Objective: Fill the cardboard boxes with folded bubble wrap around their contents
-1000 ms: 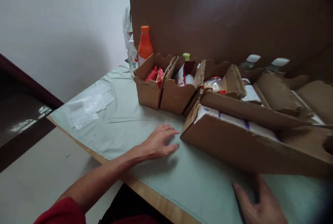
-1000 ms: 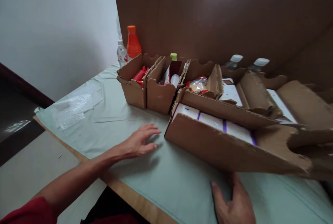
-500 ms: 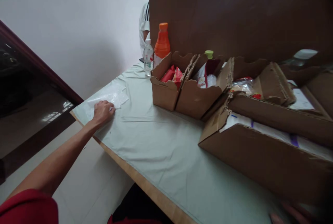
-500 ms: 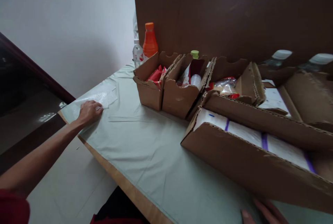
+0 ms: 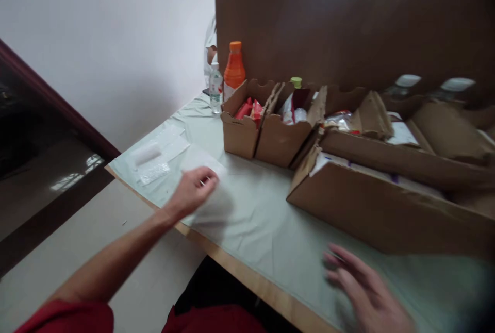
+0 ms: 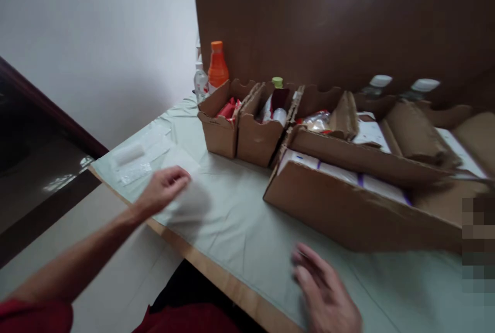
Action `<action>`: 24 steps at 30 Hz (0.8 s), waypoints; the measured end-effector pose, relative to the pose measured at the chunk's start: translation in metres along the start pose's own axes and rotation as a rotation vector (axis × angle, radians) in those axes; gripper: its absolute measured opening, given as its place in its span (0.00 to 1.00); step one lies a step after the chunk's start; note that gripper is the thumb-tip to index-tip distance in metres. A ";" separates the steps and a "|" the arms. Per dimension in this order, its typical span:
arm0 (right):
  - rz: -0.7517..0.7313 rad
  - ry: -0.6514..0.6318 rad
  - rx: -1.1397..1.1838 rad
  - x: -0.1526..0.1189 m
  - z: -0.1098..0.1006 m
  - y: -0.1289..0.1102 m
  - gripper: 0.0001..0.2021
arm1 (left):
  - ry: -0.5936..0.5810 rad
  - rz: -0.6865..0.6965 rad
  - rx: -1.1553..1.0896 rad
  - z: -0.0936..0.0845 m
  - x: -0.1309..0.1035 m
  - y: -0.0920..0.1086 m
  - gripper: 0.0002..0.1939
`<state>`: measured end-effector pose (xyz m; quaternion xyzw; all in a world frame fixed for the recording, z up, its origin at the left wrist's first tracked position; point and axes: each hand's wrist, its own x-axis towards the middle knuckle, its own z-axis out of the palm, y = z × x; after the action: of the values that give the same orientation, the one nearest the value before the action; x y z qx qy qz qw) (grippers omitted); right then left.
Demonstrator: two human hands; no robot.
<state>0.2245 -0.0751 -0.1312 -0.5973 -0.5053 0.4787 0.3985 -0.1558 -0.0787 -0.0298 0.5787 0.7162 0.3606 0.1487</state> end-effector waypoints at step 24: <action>-0.736 0.081 -0.851 -0.020 0.011 -0.030 0.22 | -0.323 0.676 0.050 0.143 -0.090 0.063 0.35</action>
<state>0.2063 -0.0902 -0.1017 -0.5075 -0.8132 0.0387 0.2821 0.0050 -0.1096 -0.1043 0.8353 0.4606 0.2760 0.1181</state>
